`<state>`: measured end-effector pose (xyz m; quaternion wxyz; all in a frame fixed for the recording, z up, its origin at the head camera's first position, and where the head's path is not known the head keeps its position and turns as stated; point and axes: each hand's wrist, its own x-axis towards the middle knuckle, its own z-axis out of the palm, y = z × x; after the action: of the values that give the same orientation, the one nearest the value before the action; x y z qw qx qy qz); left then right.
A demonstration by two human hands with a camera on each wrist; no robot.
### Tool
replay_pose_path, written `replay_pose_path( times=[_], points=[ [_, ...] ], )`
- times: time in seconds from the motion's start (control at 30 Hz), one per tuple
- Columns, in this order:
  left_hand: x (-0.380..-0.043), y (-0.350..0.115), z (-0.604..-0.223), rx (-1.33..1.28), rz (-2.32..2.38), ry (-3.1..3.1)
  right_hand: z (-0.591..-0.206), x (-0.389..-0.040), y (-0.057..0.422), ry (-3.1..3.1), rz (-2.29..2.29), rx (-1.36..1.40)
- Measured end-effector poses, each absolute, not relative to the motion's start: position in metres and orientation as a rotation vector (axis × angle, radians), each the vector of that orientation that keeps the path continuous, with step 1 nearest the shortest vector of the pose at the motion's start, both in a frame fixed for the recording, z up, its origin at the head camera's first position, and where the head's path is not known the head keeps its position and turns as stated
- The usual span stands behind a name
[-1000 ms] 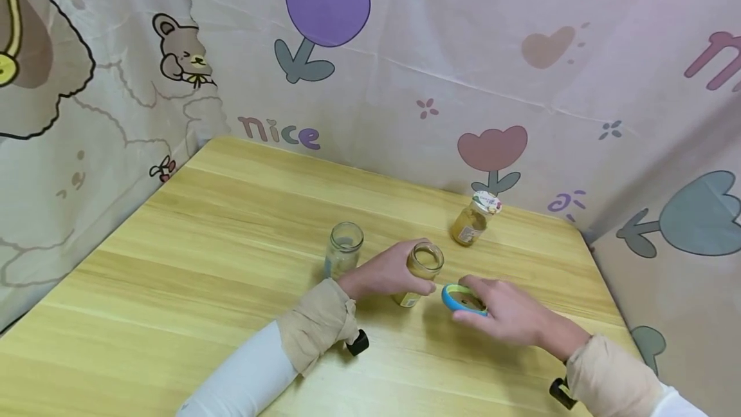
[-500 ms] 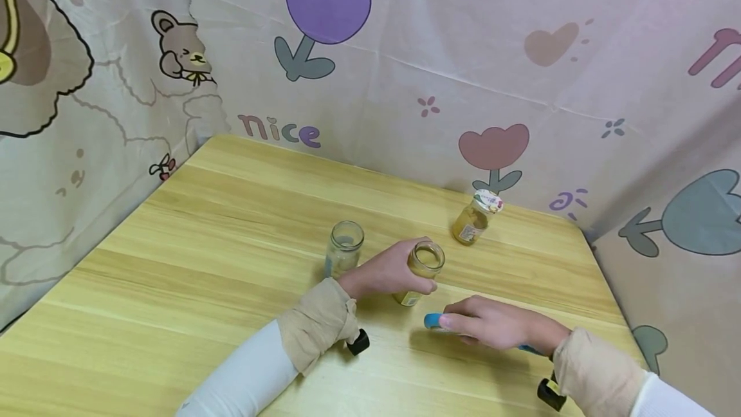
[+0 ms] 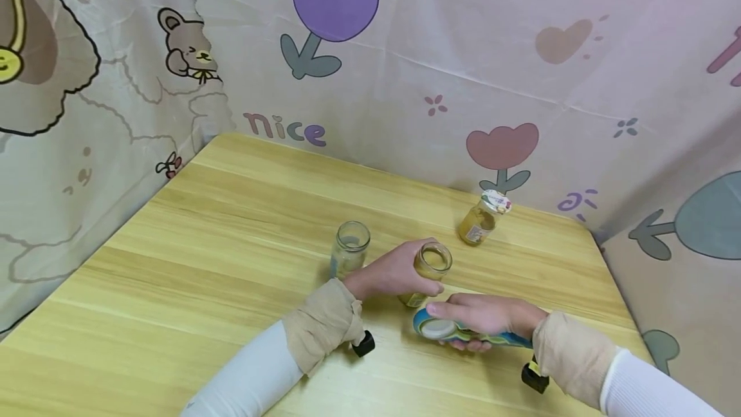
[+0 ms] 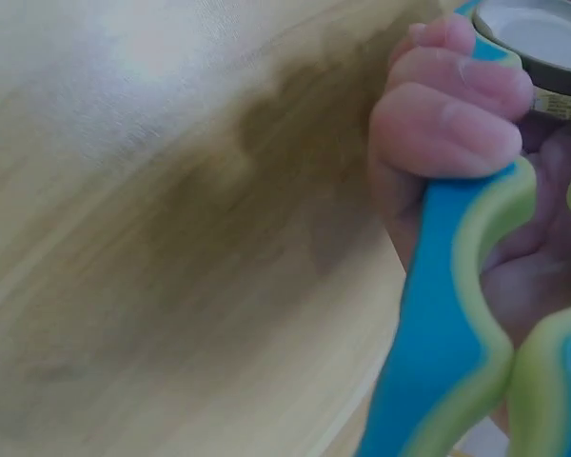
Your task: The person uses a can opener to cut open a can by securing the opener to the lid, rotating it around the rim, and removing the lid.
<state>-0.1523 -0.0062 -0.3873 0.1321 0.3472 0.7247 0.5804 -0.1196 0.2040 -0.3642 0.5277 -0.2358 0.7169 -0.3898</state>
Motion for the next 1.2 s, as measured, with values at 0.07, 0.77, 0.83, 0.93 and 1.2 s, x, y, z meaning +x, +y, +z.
replay_pose_path(
  times=[0.07,0.77,0.83,0.93,1.2],
  points=[
    [-0.152,-0.005,-0.387,1.012,1.684,2.092,-0.365,-0.121,0.203,1.686,-0.937,-0.554],
    [-0.153,-0.004,-0.387,0.981,1.689,2.093,-0.371,-0.126,0.183,1.491,-0.772,-0.150],
    [-0.153,-0.004,-0.388,0.981,1.695,2.084,-0.371,-0.128,0.182,1.475,-0.739,-0.134],
    [-0.153,-0.004,-0.388,0.984,1.699,2.075,-0.372,-0.130,0.180,1.446,-0.706,-0.111],
    [-0.152,-0.004,-0.389,0.967,1.703,2.091,-0.373,-0.133,0.179,1.444,-0.625,-0.216]
  ],
)
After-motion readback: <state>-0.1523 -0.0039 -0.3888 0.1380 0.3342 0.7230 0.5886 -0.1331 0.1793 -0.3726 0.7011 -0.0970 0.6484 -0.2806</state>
